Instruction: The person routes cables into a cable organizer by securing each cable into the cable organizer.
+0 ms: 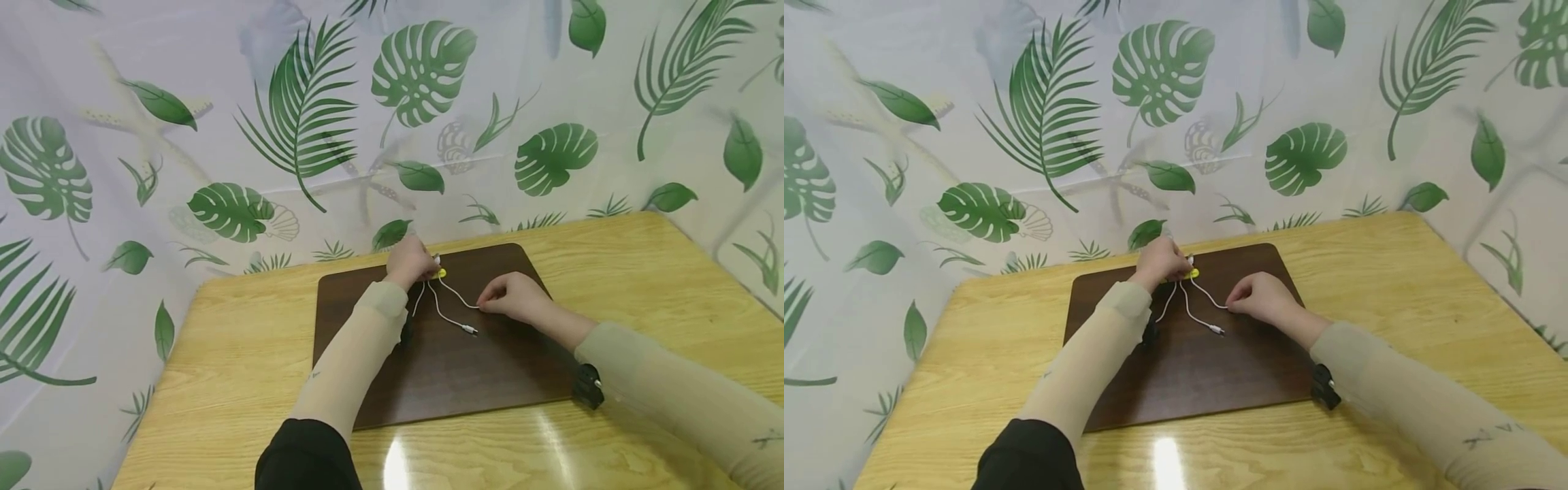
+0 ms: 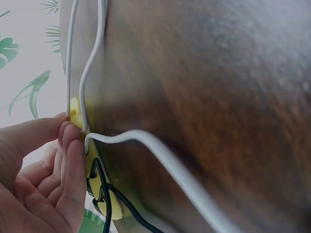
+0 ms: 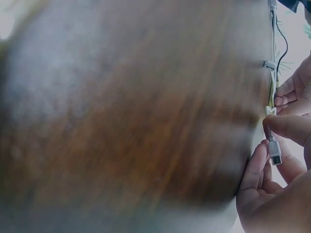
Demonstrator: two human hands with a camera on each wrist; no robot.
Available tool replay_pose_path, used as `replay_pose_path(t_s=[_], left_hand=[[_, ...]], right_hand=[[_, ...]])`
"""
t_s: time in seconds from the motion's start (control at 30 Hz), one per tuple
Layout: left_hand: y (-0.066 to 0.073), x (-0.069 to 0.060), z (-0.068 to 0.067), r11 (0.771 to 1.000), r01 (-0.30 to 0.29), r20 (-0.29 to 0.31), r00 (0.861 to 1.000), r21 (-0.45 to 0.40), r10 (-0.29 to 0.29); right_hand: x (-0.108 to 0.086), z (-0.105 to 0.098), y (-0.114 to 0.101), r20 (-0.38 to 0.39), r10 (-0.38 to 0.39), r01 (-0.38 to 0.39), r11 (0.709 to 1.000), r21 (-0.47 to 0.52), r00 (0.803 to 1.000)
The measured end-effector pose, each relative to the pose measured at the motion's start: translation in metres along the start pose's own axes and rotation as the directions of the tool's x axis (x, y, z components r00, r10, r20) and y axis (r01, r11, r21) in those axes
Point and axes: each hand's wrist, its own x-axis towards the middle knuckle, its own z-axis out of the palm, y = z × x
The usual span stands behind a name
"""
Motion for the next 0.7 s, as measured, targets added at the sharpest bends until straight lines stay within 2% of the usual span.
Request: replay_pose_path(t_s=[0.27,0.47,0.7], left_hand=[[-0.0034,0.0073,0.003,1.0,-0.012,0.019,1.0,0.001,0.012],[-0.0063,0.0073,0.0036,0.999,-0.022,0.018,1.0,0.032,0.021],[-0.0046,0.0084,0.0056,0.983,-0.082,0.005,0.997,0.167,0.082]], right_hand=[[0.0,0.0032,0.0037,-0.013,-0.001,0.001,1.0,-0.003,1.0],[-0.0004,0.0052,0.0027,-0.004,-0.006,0.006,1.0,0.009,1.0],[0.0,0.0059,0.0046,-0.011,-0.01,0.01,1.0,0.008,1.0]])
